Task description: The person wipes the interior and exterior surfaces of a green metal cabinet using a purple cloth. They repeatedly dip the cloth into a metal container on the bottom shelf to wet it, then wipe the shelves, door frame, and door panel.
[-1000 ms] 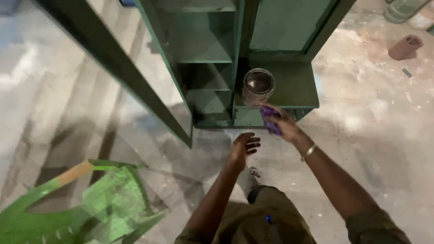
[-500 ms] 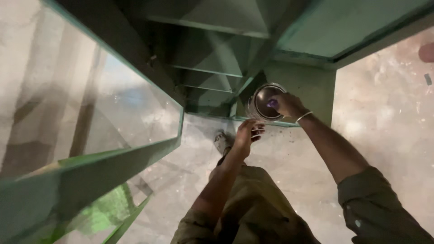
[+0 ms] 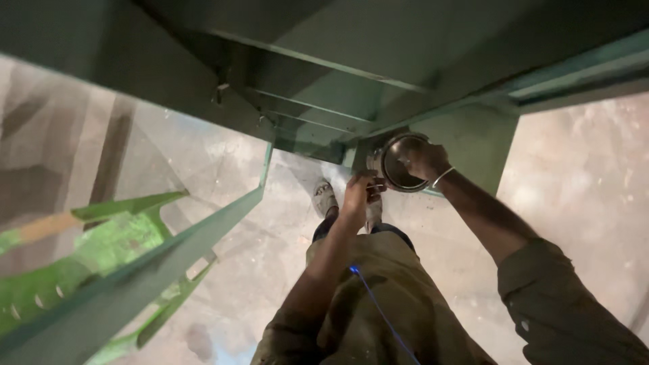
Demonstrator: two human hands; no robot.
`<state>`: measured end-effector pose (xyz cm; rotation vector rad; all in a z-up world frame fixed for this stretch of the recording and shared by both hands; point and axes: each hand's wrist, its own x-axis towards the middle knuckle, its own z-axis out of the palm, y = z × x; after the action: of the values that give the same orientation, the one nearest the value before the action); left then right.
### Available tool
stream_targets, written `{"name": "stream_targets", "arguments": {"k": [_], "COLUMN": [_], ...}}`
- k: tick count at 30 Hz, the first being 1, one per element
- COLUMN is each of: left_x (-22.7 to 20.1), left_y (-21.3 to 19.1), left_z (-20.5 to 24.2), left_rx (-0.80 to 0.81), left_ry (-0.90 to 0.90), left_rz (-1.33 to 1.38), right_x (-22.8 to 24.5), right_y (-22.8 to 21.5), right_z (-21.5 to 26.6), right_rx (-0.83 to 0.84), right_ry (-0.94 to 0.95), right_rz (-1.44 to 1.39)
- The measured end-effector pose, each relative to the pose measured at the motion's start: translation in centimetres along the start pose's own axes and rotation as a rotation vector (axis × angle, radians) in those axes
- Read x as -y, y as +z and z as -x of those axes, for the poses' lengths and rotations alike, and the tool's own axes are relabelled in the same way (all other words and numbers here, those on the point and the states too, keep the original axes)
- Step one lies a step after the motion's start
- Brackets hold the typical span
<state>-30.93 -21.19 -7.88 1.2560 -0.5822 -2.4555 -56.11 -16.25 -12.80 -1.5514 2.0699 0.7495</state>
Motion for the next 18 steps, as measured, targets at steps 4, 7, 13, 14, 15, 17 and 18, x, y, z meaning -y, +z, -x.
{"name": "stream_targets", "arguments": {"k": [4,7,13,14,15,17,18], "left_x": [1.4,2.6,7.2,7.5,7.7,8.3,8.4], "left_y": [1.1,1.4,2.0,2.0,2.1,2.6,2.7], "left_z": [0.8,0.1,-2.2,-2.3,-2.3,-1.9,-1.6], "left_rx": [-0.069,-0.155,-0.192,-0.197,-0.202,-0.210,-0.214], "left_ry": [0.061,0.062,0.137,0.157,0.178,0.195,0.200], "left_rz": [0.050,0.063,0.325,0.342,0.358,0.353,0.348], "right_x": [0.1,0.4,-1.5,-1.5,-1.4,-1.4,-1.2], "right_y": [-1.2,-1.2,1.4,1.2,1.0,0.7,0.5], "right_z": [0.0,-1.3,-3.1,-3.5,-3.8,-3.5,-3.3], "right_rx": [-0.132,-0.081,-0.268,-0.280,-0.292,-0.214,-0.175], "right_ry": [-0.097,-0.152,-0.378,-0.405,-0.432,-0.385,-0.358], "right_rz": [-0.186,-0.202,-0.173,-0.149,-0.125,-0.091,-0.075]}}
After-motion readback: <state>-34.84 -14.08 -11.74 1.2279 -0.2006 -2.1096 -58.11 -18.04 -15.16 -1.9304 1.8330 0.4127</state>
